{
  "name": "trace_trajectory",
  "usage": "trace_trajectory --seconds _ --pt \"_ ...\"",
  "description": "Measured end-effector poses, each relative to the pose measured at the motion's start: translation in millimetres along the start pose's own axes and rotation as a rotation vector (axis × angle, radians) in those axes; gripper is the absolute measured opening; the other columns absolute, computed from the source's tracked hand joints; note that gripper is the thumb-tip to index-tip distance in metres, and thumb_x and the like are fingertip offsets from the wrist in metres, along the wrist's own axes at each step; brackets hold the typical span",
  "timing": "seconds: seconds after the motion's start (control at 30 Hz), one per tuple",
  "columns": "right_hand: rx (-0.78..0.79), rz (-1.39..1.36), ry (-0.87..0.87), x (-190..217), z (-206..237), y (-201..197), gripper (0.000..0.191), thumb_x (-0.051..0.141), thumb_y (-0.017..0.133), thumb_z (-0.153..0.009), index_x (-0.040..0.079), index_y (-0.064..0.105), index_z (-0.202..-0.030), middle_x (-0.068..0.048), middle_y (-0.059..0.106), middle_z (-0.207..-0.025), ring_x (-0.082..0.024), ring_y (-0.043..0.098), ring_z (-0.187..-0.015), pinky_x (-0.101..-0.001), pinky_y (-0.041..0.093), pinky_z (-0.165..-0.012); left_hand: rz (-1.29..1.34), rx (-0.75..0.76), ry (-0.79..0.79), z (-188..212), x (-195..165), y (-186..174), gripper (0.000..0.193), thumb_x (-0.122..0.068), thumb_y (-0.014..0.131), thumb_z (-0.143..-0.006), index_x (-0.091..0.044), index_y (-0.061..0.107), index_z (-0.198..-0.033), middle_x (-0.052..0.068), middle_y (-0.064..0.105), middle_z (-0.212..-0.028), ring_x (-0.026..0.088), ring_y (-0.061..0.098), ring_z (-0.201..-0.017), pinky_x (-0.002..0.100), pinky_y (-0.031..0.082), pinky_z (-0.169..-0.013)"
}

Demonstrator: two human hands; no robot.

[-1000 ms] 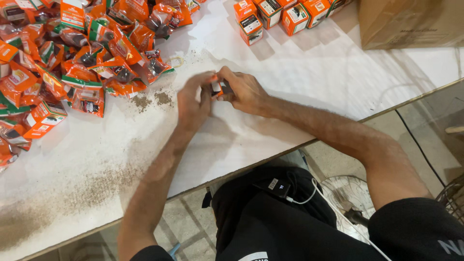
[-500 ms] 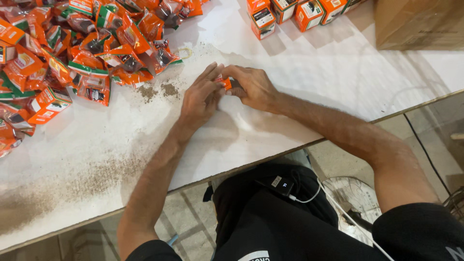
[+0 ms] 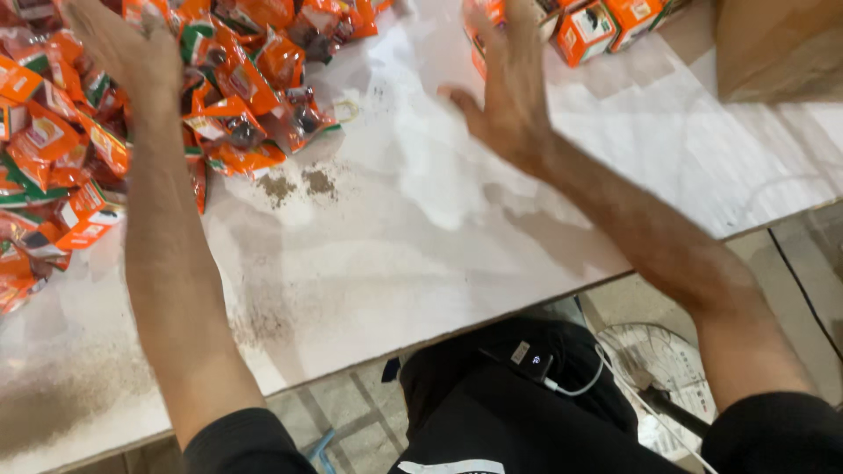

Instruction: The person picks up small orange packets from a pile on the table and places them into small cardboard boxes, closing each box and setting it with the finished boxes. They repeat this packing cycle continuously, occasionally reaching deeper into the pile to gather more packets.

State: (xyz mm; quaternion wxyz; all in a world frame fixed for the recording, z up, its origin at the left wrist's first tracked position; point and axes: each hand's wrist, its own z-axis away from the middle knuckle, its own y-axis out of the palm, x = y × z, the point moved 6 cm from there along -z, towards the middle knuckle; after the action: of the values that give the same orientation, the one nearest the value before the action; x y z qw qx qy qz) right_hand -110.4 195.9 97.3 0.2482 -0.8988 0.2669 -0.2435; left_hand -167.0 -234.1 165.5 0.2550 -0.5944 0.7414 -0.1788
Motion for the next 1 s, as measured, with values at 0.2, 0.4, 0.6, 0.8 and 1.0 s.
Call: trace_trajectory --seconds 0.2,0.4,0.6,0.8,1.0 --pt "0.189 -0.205 -0.024 29.0 18.6 19.1 0.071 0.025 0.081 -0.104 0.008 0.036 -0.156 -0.022 0.033 -0.165 -0.041 0.037 -0.152 -0.0526 0.036 -0.127 0.198 0.109 -0.275 -6.1 18.1 10.7 0.063 -0.013 0.078 -0.095 -0.004 0.041 -0.145 0.011 0.063 -0.132 0.025 0.065 -0.12 0.043 0.051 -0.108" --pt "0.355 -0.963 0.208 48.5 31.2 48.1 0.087 0.023 0.072 -0.106 0.002 0.009 -0.162 -0.021 0.028 -0.166 -0.034 0.038 -0.152 -0.0464 0.036 -0.126 1.118 0.381 -0.223 90.7 -141.3 -6.0 0.058 -0.008 0.071 -0.1 0.0 0.035 -0.145 0.005 0.056 -0.13 0.012 0.057 -0.113 0.028 0.051 -0.101" --pt "0.483 -0.919 0.409 57.3 56.5 60.4 0.071 0.01 0.064 -0.099 0.002 0.025 -0.158 -0.02 0.048 -0.144 -0.033 0.052 -0.135 -0.0417 0.052 -0.112 0.276 0.424 0.134 146.1 -175.8 -15.0 0.03 -0.017 0.083 -0.092 -0.006 0.067 -0.116 0.011 0.067 -0.109 0.029 0.07 -0.093 0.039 0.056 -0.079" --pt "0.394 -0.464 -0.031 74.7 47.5 39.8 0.073 0.002 0.071 -0.096 0.0 0.026 -0.154 -0.024 0.049 -0.14 -0.042 0.049 -0.132 -0.0475 0.043 -0.109 -0.091 0.475 0.281 120.2 -145.3 2.0 0.042 -0.011 0.081 -0.081 -0.007 0.066 -0.12 0.019 0.053 -0.128 0.04 0.066 -0.098 0.045 0.057 -0.077" --pt "0.482 -0.604 0.262 46.2 44.0 39.6 0.062 0.018 0.086 -0.081 0.004 0.056 -0.134 -0.013 0.065 -0.121 -0.031 0.069 -0.104 -0.0409 0.055 -0.089 0.208 0.529 0.103 135.0 -158.0 -14.9 0.047 -0.003 0.081 -0.084 -0.003 0.062 -0.127 0.02 0.055 -0.119 0.039 0.065 -0.091 0.045 0.055 -0.074"
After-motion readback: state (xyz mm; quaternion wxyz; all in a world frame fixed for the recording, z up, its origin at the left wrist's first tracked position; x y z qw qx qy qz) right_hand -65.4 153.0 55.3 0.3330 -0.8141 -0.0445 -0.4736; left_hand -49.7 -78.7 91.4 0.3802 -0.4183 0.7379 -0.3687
